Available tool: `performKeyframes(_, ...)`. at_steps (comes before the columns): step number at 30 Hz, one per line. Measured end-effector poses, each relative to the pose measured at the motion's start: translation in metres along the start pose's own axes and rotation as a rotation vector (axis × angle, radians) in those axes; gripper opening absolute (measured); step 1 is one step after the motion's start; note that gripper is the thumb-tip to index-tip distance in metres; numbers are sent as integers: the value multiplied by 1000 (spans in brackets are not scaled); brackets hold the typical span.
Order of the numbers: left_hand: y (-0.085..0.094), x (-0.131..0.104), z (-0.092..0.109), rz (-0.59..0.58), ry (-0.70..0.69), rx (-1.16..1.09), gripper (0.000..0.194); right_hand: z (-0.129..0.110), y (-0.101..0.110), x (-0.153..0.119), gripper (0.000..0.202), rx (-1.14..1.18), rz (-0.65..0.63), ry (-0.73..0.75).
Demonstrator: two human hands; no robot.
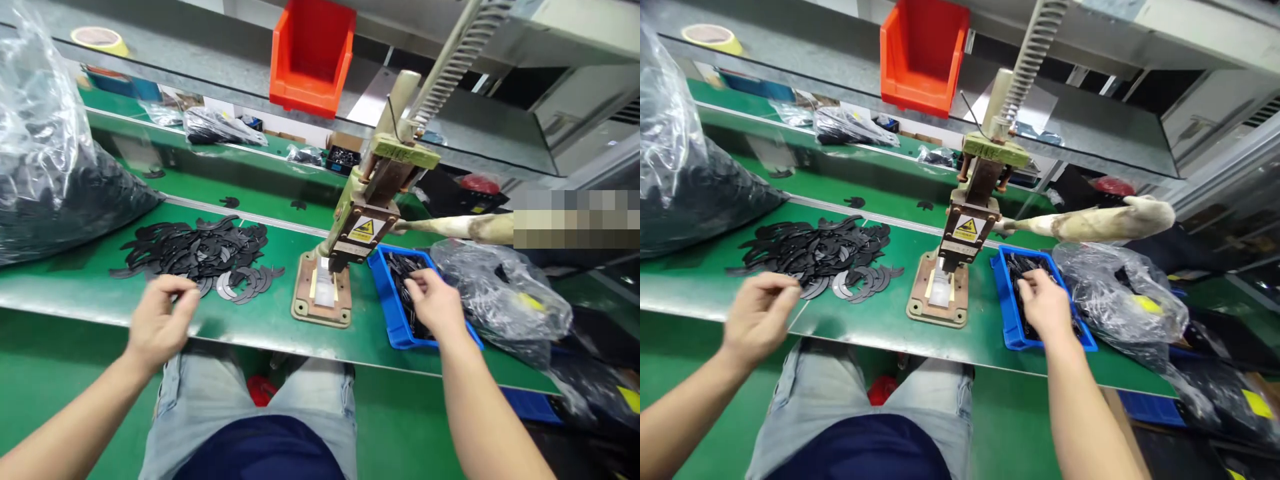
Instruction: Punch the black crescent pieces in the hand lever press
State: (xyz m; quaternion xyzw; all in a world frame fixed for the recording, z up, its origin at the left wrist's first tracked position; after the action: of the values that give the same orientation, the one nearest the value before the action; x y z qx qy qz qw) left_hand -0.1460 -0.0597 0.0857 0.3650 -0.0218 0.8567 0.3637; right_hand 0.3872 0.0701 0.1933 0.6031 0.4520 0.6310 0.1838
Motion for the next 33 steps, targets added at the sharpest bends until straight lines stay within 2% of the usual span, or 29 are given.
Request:
performKeyframes(3, -69, -34, 63, -434, -153, -170, 16, -83, -27, -47, 23, 200, -12, 247)
performKeyframes(4, -87, -45, 78, -529, -168, -217, 19, -108, -35, -61, 21, 255, -17, 309)
performKeyframes(7, -124, -70, 106, -671, -211, -291, 28, -162, -51, -88, 16, 400, 12, 441)
performKeyframes(9, -133, -77, 112, -690, -228, -304, 30, -177, -50, -95, 18, 484, 70, 498)
performKeyframes(11, -135, -79, 112, -685, -237, -308, 30, -180, -49, -98, 22, 534, 113, 523)
performKeyframes(16, -132, -80, 110, -679, -235, -317, 30, -177, -53, -98, 25, 578, 103, 519)
performKeyframes(19, -133, -78, 110, -715, -166, -331, 25, -177, -55, -98, 25, 597, 95, 515)
performKeyframes(22, -143, -78, 103, -850, 69, -376, 17, -179, -56, -99, 27, 599, 81, 529)
performKeyframes(26, -168, -93, 91, -1193, 522, -597, 35, -188, -59, -101, 31, 576, 47, 625)
performKeyframes(28, -179, -98, 89, -1326, 627, -702, 41, -190, -59, -101, 34, 569, 0, 675)
performKeyframes(29, -185, -97, 87, -1349, 638, -741, 43, -187, -57, -98, 35, 556, -20, 676)
performKeyframes(31, -194, -82, 80, -1284, 596, -777, 44, -170, -44, -85, 35, 522, 20, 596)
performKeyframes(33, -204, -58, 70, -1120, 501, -733, 40, -140, -12, -61, 31, 514, 208, 431)
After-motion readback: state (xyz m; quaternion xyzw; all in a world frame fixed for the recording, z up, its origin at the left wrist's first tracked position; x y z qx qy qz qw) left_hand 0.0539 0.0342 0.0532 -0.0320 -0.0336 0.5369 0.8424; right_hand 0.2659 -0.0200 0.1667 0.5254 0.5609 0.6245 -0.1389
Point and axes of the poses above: each hand's wrist, its own x-axis towards the middle knuckle, its own y-axis out of the back of the hand, z = x × y, the point moved 7 cm from there along x, towards the middle knuckle, and after that the axes turned 12 degrees about y, right-handed, at the moved point
